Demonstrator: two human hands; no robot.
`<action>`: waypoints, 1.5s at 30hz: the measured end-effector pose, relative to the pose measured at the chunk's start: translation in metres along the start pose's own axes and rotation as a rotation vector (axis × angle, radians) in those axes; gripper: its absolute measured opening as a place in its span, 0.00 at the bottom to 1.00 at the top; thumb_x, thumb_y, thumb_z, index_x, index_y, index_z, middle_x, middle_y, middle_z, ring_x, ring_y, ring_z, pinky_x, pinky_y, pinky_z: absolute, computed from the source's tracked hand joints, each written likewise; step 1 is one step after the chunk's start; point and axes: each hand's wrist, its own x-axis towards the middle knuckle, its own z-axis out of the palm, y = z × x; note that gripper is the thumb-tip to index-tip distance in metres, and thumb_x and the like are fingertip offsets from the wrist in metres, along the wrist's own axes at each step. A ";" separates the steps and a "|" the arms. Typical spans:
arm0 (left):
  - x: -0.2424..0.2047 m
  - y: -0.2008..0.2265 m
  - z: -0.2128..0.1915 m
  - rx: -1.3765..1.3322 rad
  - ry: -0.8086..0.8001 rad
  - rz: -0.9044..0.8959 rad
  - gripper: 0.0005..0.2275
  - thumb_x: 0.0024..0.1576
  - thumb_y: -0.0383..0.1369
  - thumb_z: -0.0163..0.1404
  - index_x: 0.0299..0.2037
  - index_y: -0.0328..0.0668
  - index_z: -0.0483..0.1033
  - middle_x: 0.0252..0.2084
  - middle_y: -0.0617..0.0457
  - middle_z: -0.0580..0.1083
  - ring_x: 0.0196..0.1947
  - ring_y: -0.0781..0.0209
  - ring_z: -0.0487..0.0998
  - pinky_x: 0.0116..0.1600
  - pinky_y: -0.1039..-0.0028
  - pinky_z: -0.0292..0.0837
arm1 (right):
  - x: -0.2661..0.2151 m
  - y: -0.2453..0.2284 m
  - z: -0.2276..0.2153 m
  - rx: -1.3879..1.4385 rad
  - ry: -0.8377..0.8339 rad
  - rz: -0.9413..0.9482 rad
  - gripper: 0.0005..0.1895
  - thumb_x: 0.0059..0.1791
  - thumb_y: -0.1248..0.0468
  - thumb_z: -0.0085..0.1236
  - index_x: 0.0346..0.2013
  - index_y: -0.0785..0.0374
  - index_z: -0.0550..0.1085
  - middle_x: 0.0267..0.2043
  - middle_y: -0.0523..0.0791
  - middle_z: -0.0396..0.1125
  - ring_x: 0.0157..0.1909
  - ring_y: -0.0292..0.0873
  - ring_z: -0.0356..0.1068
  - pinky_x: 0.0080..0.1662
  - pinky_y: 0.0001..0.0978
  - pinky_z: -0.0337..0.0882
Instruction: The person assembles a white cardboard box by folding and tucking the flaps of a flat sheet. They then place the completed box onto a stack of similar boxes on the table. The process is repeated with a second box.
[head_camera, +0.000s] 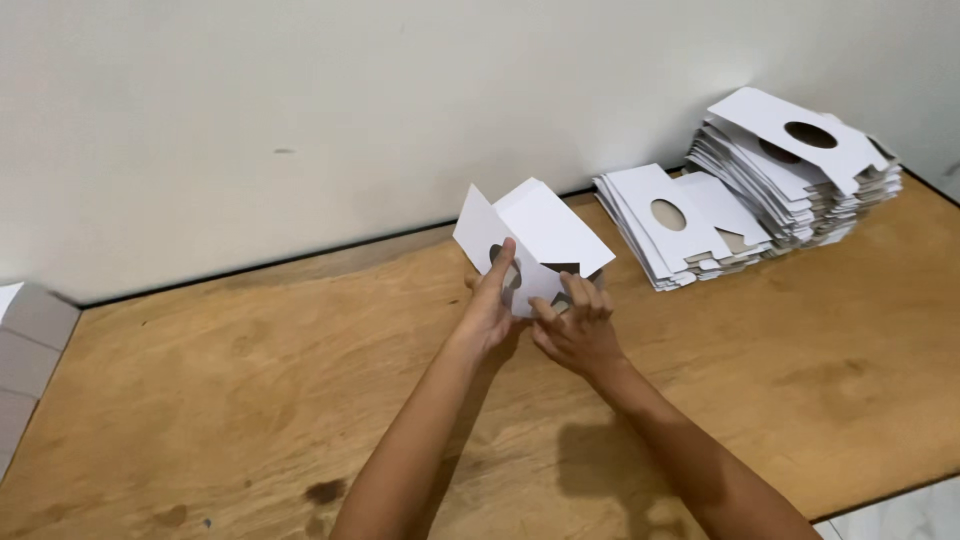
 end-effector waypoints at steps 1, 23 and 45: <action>-0.001 0.005 -0.007 -0.004 0.013 0.006 0.57 0.44 0.55 0.62 0.69 0.36 0.29 0.69 0.29 0.45 0.69 0.30 0.52 0.59 0.29 0.55 | -0.001 -0.006 0.006 0.014 0.002 -0.005 0.28 0.36 0.51 0.54 0.50 0.41 0.61 0.60 0.50 0.50 0.61 0.55 0.48 0.52 0.45 0.48; 0.037 -0.035 -0.175 -0.489 -0.240 0.098 0.42 0.55 0.60 0.46 0.72 0.39 0.48 0.70 0.36 0.57 0.68 0.35 0.60 0.64 0.38 0.60 | 0.000 -0.079 0.031 0.820 -0.076 0.301 0.27 0.44 0.57 0.61 0.45 0.54 0.52 0.57 0.50 0.46 0.60 0.56 0.52 0.57 0.47 0.56; 0.056 -0.085 -0.227 0.901 0.077 0.783 0.35 0.37 0.47 0.71 0.50 0.31 0.75 0.48 0.40 0.77 0.56 0.50 0.75 0.64 0.61 0.67 | -0.021 -0.080 0.061 1.701 -0.173 0.874 0.37 0.47 0.39 0.46 0.58 0.58 0.47 0.55 0.48 0.50 0.49 0.40 0.59 0.48 0.31 0.65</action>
